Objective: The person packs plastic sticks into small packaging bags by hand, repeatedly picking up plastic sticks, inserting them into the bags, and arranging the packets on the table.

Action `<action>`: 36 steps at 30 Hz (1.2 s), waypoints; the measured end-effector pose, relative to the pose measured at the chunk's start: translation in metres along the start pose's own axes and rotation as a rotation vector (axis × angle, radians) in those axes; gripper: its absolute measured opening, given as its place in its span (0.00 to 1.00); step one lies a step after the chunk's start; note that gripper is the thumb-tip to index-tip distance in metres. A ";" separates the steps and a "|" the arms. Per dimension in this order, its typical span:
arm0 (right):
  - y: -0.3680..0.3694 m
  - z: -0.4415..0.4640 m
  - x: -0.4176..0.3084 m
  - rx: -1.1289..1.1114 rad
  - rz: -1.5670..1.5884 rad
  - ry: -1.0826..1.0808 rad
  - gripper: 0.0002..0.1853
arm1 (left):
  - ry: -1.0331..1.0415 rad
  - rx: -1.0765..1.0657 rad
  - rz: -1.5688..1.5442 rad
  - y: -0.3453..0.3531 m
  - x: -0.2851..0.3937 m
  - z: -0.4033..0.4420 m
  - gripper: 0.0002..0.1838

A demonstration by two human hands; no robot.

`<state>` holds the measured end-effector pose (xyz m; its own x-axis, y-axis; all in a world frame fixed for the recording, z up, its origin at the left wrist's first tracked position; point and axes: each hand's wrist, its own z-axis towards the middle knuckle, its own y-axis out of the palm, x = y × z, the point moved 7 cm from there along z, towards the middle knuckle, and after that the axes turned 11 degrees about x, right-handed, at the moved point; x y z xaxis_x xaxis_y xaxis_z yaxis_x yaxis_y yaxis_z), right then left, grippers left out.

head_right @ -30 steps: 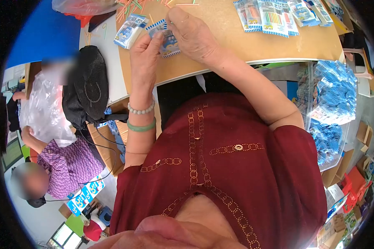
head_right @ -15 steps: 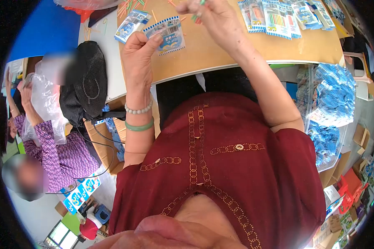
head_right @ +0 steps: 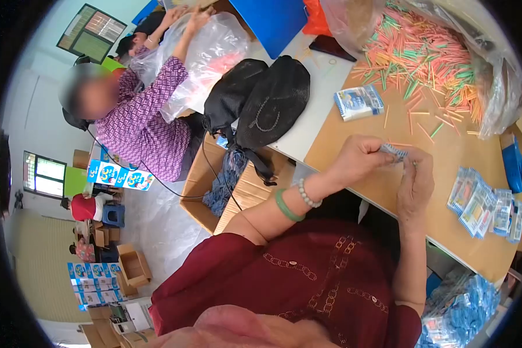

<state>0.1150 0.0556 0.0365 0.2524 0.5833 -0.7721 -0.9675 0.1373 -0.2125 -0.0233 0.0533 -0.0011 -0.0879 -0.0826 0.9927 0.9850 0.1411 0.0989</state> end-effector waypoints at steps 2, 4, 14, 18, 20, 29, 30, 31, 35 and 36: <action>-0.005 0.002 0.000 0.027 0.102 0.026 0.06 | -0.021 0.048 -0.016 -0.004 -0.005 0.000 0.08; -0.008 0.010 -0.009 0.035 0.127 -0.016 0.06 | -0.032 0.055 -0.021 -0.003 -0.003 0.004 0.08; -0.018 0.004 0.002 0.010 -0.037 0.004 0.08 | 0.227 0.002 0.277 0.022 0.016 -0.017 0.08; -0.044 0.014 0.014 0.123 0.234 0.040 0.07 | 0.040 0.023 0.143 0.009 -0.002 -0.009 0.05; -0.051 0.024 0.003 0.163 0.384 0.046 0.11 | 0.055 0.021 0.157 0.005 -0.002 -0.007 0.04; -0.020 0.034 -0.022 0.079 0.716 0.145 0.10 | 0.165 -0.006 0.241 0.009 0.007 -0.010 0.11; -0.018 0.034 -0.021 0.086 0.731 0.166 0.10 | 0.167 -0.009 0.251 0.010 0.007 -0.011 0.13; -0.017 0.034 -0.019 0.096 0.745 0.186 0.10 | 0.168 -0.004 0.251 0.010 0.008 -0.012 0.13; -0.006 0.025 -0.021 0.053 0.712 0.175 0.10 | 0.098 -0.006 0.182 0.014 0.009 -0.011 0.12; -0.004 0.025 -0.021 0.046 0.712 0.173 0.10 | 0.082 -0.019 0.204 0.013 0.007 -0.010 0.11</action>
<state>0.1133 0.0623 0.0684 -0.4419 0.4096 -0.7981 -0.8970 -0.1917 0.3983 -0.0095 0.0448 0.0066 0.1252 -0.1338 0.9831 0.9838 0.1448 -0.1056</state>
